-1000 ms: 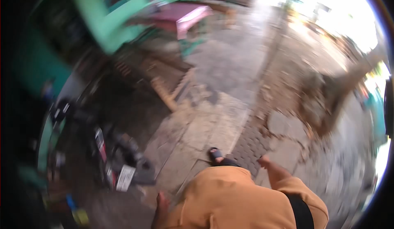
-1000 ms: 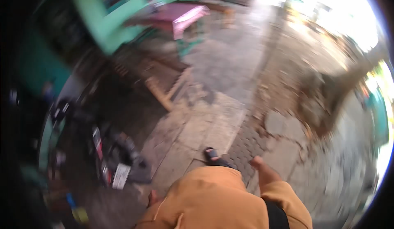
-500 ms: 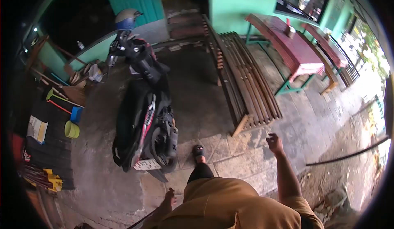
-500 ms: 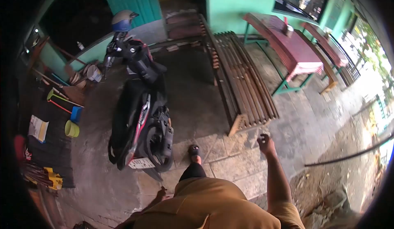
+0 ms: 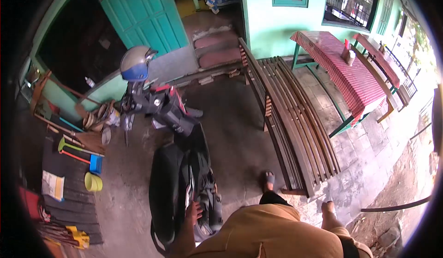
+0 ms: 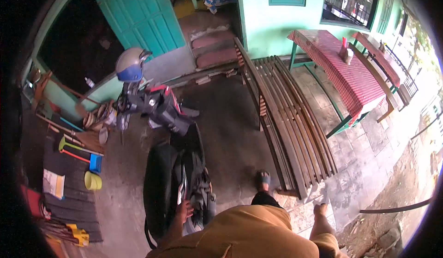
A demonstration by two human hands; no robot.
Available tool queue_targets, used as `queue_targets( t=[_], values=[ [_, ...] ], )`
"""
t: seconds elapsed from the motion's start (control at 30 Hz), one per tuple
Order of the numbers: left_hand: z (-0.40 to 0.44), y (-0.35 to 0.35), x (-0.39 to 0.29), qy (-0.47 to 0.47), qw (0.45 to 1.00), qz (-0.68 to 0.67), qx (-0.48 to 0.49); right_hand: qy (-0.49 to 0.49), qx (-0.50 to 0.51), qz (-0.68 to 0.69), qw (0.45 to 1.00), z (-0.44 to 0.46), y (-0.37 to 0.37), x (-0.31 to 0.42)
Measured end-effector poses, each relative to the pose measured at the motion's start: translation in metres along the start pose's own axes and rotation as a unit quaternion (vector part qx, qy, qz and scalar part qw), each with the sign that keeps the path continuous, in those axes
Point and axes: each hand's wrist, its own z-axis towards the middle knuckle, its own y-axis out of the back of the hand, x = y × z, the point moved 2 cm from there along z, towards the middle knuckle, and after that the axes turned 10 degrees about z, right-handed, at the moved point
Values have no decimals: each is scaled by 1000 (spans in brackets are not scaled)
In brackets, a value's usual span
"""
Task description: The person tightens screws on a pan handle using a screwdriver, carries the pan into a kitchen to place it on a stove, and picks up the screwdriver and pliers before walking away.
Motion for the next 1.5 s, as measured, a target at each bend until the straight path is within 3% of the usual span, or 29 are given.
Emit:
queue_targets(
  t=[0.07, 0.13, 0.17, 0.2, 0.27, 0.33, 0.4, 0.43, 0.53, 0.6, 0.63, 0.67, 0.7, 0.8, 0.9, 0.97, 1.1, 1.2, 1.37, 1.43, 1.5],
  values=[
    [31, -7, -76, -9, 1000, -5, 7, -121, 66, -46, 989, 6, -10, 64],
    [71, -19, -142, -49, 998, -26, -15, -138, 54, -124, 981, 42, -53, 94],
    [87, -27, -171, -58, 997, -34, -22, -193, 93, -112, 970, 66, -75, 111],
    [110, -37, -200, -67, 997, -32, -21, -106, 93, -176, 974, 85, -98, 144],
    [133, -46, -233, -31, 998, -54, -27, -64, 120, -90, 987, 87, -112, 244],
    [166, -42, -239, -9, 998, -68, -11, -116, 163, -105, 974, 142, -180, 277],
    [208, -39, -261, 79, 993, -46, 73, -18, 158, -73, 985, 166, -214, 361],
    [220, -40, -281, 76, 993, -45, 78, 26, 164, -74, 983, 182, -235, 398],
    [238, -32, -323, 101, 992, -74, -23, 72, 187, -42, 979, 197, -259, 532],
    [268, -26, -363, 108, 992, -55, -20, 135, 223, -30, 965, 217, -281, 591],
    [288, -23, -387, 109, 993, -37, -12, 104, 219, 13, 970, 208, -269, 635],
    [311, -21, -416, 108, 994, -17, -3, 177, 182, 47, 966, 222, -293, 627],
    [336, -22, -449, 109, 994, 7, 12, 149, 182, 69, 969, 210, -279, 646],
    [411, -34, -575, 76, 989, 116, 59, 62, 80, 71, 992, 176, -280, 629],
    [468, -67, -718, 10, 971, 217, 103, -123, -39, 65, 990, 105, -265, 564],
    [498, -89, -810, -43, 958, 256, 124, -284, -108, 40, 952, 55, -265, 527],
    [519, -134, -937, -142, 934, 288, 158, -423, -295, 65, 854, -75, -266, 447],
    [510, -183, -969, -175, 909, 311, 215, -525, -316, 108, 782, -178, -270, 457],
    [539, -290, -932, -209, 865, 373, 262, -655, -284, 169, 680, -300, -362, 443],
    [505, -311, -895, -221, 833, 412, 296, -698, -176, 193, 667, -319, -383, 455],
    [480, -311, -866, -224, 792, 469, 321, -711, -149, 170, 666, -317, -393, 464]
  ],
)
